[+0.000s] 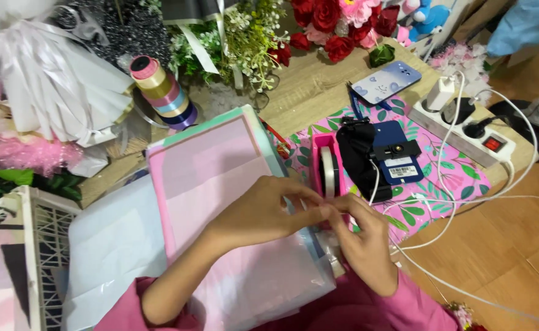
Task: The person uses a pink tape dispenser to apply clear tape to the edges of a stack of pastel-colored paper sheets. They repeatedly pull tape, press it onto the paper, and smooth it down to secure the sheets together.
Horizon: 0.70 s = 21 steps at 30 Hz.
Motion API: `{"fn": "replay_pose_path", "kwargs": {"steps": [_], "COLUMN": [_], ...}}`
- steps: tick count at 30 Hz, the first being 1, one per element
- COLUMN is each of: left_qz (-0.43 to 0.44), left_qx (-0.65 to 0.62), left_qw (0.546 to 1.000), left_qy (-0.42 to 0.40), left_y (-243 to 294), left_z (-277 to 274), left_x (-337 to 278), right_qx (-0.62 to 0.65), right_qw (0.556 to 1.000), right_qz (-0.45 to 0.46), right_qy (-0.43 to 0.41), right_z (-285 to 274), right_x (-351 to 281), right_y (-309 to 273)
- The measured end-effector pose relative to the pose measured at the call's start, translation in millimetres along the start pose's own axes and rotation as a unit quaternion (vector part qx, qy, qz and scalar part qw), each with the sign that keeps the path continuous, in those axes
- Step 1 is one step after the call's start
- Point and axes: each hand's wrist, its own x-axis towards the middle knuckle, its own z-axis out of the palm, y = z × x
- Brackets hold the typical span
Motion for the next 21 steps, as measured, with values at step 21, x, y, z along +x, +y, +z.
{"fn": "replay_pose_path", "kwargs": {"steps": [21], "left_qz": [0.017], "left_qx": [0.06], "left_qw": [0.985], "left_qy": [0.162], "left_y": [-88], "left_z": [-55], "left_x": [21], "right_qx": [0.07], "right_qw": [0.982], "right_qz": [0.123], "right_qy": [-0.127], "right_z": [59], "right_x": [64], "right_y": [1]}}
